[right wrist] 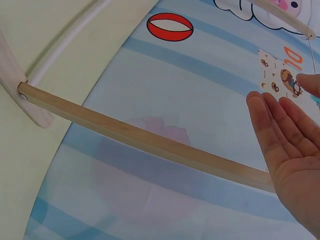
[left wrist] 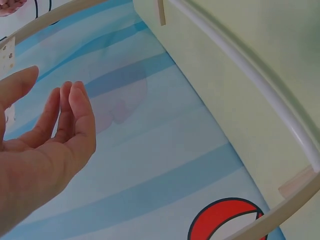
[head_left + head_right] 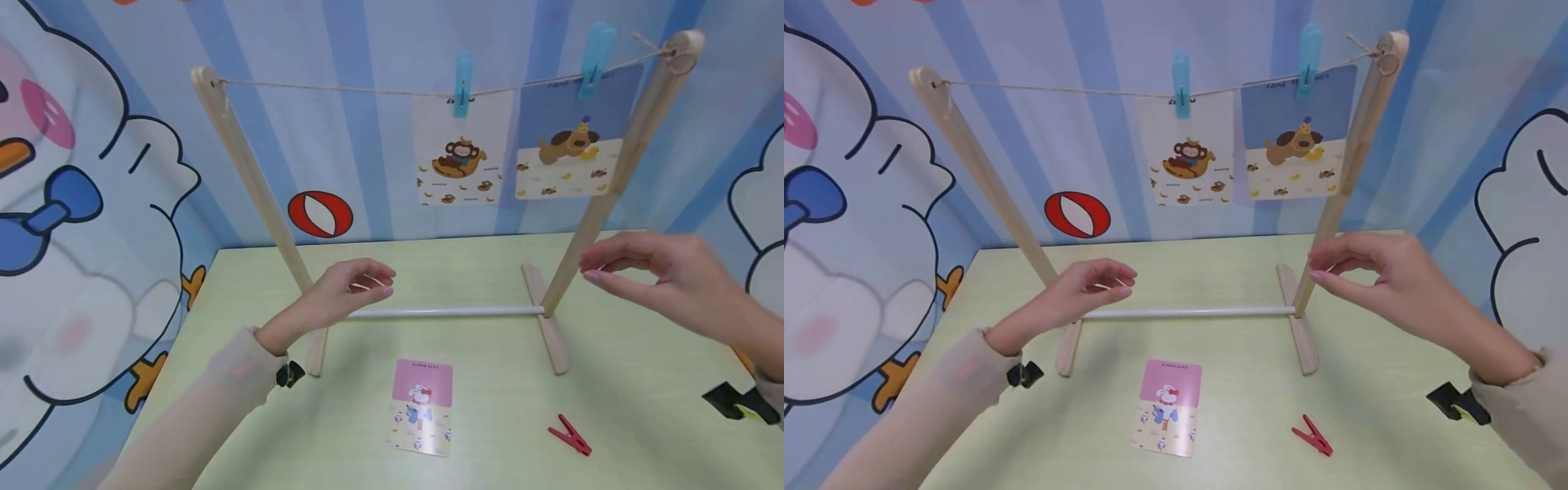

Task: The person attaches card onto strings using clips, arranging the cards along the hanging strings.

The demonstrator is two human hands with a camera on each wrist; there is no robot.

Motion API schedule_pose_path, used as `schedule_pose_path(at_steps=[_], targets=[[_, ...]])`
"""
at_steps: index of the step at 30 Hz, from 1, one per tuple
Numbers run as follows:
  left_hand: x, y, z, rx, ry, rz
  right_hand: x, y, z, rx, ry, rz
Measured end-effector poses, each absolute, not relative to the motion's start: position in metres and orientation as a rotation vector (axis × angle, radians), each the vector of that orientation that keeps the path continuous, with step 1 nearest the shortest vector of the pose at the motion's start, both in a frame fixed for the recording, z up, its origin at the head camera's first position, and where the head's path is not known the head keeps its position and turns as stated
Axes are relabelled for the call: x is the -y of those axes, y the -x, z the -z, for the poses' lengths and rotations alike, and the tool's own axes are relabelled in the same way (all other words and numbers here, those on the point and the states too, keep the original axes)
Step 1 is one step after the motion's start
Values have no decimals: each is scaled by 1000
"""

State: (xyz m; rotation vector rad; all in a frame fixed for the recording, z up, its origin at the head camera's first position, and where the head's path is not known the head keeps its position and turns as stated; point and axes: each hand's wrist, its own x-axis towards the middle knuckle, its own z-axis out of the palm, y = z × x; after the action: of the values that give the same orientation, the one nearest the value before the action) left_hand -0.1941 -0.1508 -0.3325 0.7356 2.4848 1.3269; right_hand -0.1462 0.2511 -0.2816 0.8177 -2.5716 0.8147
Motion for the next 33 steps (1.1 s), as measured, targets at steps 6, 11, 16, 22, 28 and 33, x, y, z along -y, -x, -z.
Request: schedule_pose_path(at_steps=[6,11,16,22,28,33], targets=[[151,199,351,-2468,-728,-1329,-252,146,294,2631,-801,-850],[149,196,359,-2450,-691,-1319,-252,143,310,2702,-812,-908],[148,193,365,-2459,-653,-1296,-251,142,330,2760,-868,-999],[147,192,373,-2446,-663,-1285,-252,141,348,2822,-892,-1060],[146,193,386,-2455,-641,-1241,-251,140,358,2853,-882,-1075],[145,191,392,-2469,-627,-1217,-252,139,368,2855,-899,-1126]])
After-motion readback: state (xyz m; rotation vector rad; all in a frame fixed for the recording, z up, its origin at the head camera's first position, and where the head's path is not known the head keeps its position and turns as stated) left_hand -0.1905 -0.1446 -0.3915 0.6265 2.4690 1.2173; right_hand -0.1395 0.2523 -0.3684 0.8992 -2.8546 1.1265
